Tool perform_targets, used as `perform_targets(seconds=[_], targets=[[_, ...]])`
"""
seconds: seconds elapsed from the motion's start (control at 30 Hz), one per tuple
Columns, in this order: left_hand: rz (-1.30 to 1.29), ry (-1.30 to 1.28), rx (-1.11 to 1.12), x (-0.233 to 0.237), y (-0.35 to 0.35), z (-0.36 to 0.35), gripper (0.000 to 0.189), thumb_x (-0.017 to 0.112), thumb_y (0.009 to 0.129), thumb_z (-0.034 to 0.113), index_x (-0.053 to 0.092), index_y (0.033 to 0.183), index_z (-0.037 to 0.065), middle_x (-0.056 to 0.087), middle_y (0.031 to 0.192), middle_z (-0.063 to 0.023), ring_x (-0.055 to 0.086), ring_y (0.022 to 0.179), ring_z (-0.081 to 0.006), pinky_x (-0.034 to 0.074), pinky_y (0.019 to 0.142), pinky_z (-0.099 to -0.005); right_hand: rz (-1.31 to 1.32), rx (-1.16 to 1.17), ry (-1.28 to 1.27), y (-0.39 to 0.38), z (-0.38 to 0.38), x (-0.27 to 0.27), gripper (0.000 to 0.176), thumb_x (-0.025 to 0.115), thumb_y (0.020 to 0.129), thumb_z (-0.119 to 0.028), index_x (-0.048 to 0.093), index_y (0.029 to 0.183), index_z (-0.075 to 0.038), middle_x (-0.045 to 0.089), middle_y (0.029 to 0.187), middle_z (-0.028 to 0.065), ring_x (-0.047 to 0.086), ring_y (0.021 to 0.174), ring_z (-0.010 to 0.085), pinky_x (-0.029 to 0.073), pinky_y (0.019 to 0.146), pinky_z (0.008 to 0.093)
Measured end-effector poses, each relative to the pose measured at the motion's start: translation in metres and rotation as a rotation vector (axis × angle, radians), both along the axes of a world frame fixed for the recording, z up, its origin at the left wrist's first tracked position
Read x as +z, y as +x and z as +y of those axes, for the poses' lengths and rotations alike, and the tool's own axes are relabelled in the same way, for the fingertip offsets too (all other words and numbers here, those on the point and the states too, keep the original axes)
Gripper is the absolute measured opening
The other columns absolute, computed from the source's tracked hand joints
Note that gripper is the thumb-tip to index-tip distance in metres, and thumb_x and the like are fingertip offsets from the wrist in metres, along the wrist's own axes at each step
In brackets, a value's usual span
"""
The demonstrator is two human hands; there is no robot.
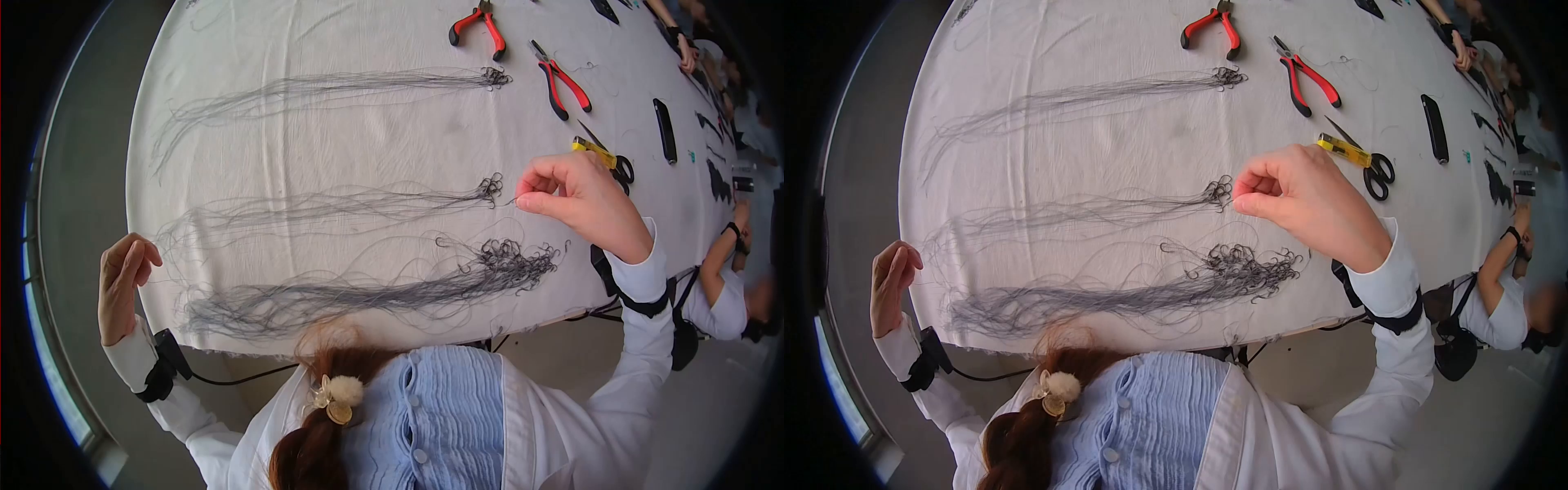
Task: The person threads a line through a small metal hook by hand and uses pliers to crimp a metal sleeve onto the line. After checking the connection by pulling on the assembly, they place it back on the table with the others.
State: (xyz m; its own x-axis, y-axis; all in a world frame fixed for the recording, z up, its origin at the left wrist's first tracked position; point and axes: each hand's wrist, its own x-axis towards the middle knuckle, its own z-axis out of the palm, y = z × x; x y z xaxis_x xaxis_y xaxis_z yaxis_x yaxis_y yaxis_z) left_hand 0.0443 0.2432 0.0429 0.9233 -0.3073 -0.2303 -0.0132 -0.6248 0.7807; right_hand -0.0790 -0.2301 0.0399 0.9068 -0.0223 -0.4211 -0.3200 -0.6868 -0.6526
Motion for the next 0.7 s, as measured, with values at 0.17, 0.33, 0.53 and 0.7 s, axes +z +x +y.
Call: perform_targets(seconds=[0.17,0.33,0.53,0.7], targets=[[-0.001,0.243,-0.089,-0.038,0.026,0.011,0.036,0.051,0.093,0.026,0.054,0.066,0.002,0.052,0.06,0.0011,0.031,0.054,-0.0046,0.026,0.05,-0.023,-0.019,0.077,-0.038,0.019,0.006,-0.023,0.016,0.066,0.07,-0.01,0.065,0.072,0.006,0.063,0.062,0.0133,0.062,0.058,0.0167,0.048,0.057,0.0281],[-0.147,0.341,-0.118,-0.047,0.025,-0.003,0.032,0.052,0.092,0.023,0.056,0.07,0.001,0.053,0.06,0.0001,0.036,0.056,-0.0053,0.03,0.051,-0.0225,-0.071,0.054,-0.145,0.019,0.011,-0.032,0.014,0.067,0.066,-0.008,0.065,0.07,0.006,0.064,0.064,0.018,0.064,0.059,0.0229,0.049,0.057,0.0298],[-0.21,0.536,-0.055,-0.04,0.018,-0.017,0.021,0.058,0.09,0.023,0.064,0.089,0.002,0.065,0.08,-0.006,0.056,0.069,-0.0124,0.043,0.062,-0.0271,-0.148,0.052,-0.2,0.017,0.011,-0.04,0.013,0.068,0.067,-0.007,0.064,0.068,0.006,0.063,0.063,0.0179,0.064,0.059,0.0239,0.049,0.057,0.0307],[-0.297,0.478,-0.023,-0.05,0.023,0.007,0.027,0.053,0.093,0.025,0.064,0.114,0.011,0.064,0.109,-0.009,0.06,0.102,-0.0195,0.046,0.09,-0.0342,-0.183,0.044,-0.202,0.01,0.002,-0.036,0.009,0.066,0.072,-0.005,0.065,0.073,0.004,0.062,0.061,0.0113,0.057,0.055,0.0166,0.045,0.054,0.0272]])
